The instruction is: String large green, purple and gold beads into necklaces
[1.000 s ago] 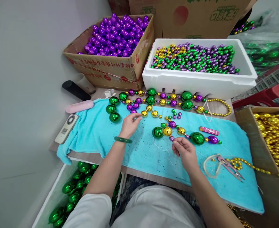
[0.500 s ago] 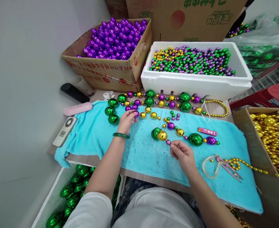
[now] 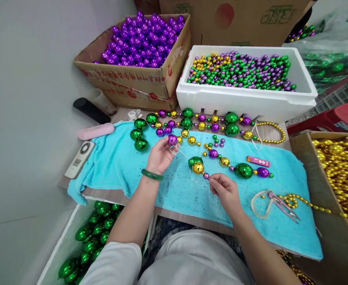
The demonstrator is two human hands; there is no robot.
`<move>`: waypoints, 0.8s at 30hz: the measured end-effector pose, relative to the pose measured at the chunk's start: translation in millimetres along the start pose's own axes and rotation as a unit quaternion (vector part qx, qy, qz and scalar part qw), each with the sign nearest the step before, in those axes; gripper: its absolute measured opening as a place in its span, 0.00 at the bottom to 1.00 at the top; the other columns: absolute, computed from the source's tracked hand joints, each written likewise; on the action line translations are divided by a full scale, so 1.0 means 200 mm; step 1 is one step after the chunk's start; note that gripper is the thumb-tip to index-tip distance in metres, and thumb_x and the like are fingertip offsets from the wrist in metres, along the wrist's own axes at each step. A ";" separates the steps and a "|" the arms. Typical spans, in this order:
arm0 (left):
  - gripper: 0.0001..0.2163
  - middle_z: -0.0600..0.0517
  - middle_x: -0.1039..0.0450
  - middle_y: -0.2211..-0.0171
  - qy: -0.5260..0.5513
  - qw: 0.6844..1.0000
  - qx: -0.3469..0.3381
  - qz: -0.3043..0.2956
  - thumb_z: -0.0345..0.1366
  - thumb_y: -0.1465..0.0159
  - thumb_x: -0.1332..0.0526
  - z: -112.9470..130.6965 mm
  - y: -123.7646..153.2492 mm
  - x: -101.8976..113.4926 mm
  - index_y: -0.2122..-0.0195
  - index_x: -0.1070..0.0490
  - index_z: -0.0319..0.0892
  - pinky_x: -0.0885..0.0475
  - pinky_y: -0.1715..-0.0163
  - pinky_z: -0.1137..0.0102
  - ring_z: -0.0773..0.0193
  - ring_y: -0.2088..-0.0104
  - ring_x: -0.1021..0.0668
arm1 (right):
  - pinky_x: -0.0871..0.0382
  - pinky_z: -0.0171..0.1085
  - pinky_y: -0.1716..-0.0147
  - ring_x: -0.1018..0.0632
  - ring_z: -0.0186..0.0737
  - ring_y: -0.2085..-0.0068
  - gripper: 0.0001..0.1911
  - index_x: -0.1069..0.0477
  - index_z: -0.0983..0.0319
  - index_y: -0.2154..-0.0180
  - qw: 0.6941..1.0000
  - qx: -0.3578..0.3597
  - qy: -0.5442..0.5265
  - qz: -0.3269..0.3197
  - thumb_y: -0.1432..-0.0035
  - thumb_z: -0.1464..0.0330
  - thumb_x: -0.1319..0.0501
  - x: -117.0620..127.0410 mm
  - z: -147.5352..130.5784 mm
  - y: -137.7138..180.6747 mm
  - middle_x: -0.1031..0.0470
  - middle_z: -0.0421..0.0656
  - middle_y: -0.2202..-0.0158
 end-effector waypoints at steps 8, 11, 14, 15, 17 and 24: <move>0.02 0.51 0.24 0.72 -0.019 0.999 -0.025 -0.014 0.31 0.42 0.37 -0.02 0.03 -0.01 0.69 0.30 0.39 0.25 0.68 0.72 0.67 0.70 0.21 | 0.39 0.32 0.81 0.34 0.31 0.81 0.13 0.29 0.62 0.74 1.000 0.003 0.011 0.008 0.53 0.58 0.35 0.00 0.00 0.00 0.33 0.38 0.84; 0.06 0.53 0.24 0.69 -0.031 0.996 -0.080 -0.022 0.31 0.44 0.35 -0.01 0.06 -0.01 0.66 0.31 0.41 0.26 0.66 0.72 0.67 0.68 0.21 | 0.39 0.32 0.81 0.34 0.31 0.81 0.13 0.29 0.62 0.74 1.000 0.002 0.014 0.019 0.53 0.58 0.35 0.01 0.01 0.01 0.33 0.38 0.84; 0.10 0.54 0.25 0.66 -0.051 0.985 -0.162 -0.031 0.29 0.45 0.34 0.00 0.10 -0.01 0.64 0.31 0.43 0.27 0.65 0.73 0.67 0.67 0.21 | 0.39 0.32 0.81 0.34 0.31 0.81 0.13 0.29 0.62 0.74 1.000 0.005 0.014 0.026 0.52 0.58 0.35 0.00 0.01 0.01 0.33 0.38 0.84; 0.11 0.54 0.25 0.66 -0.060 0.981 -0.179 -0.035 0.29 0.46 0.34 0.00 0.11 -0.02 0.63 0.31 0.43 0.27 0.65 0.73 0.67 0.66 0.21 | 0.39 0.32 0.81 0.34 0.31 0.81 0.13 0.29 0.62 0.74 1.000 0.005 0.013 0.026 0.52 0.58 0.35 0.00 0.01 0.01 0.33 0.38 0.83; 0.12 0.54 0.25 0.64 -0.075 0.978 -0.187 -0.046 0.28 0.46 0.34 -0.02 0.13 -0.04 0.61 0.30 0.44 0.27 0.65 0.73 0.67 0.65 0.22 | 0.39 0.32 0.81 0.34 0.31 0.81 0.13 0.29 0.62 0.74 1.000 0.003 0.012 0.028 0.52 0.59 0.35 -0.01 0.02 0.01 0.32 0.38 0.83; 0.11 0.52 0.24 0.63 -0.094 0.984 -0.130 -0.082 0.27 0.46 0.34 -0.08 0.18 -0.06 0.62 0.27 0.43 0.26 0.64 0.73 0.65 0.63 0.21 | 0.40 0.31 0.80 0.34 0.30 0.80 0.11 0.31 0.61 0.74 0.999 -0.017 -0.025 0.020 0.54 0.60 0.36 -0.03 0.03 0.00 0.32 0.36 0.83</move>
Point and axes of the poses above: each hand's wrist, its own y-axis away from the middle knuckle, its own x-axis out of the back of the hand, z = x × y, the point moved 4 cm from there along -y, towards the middle knuckle
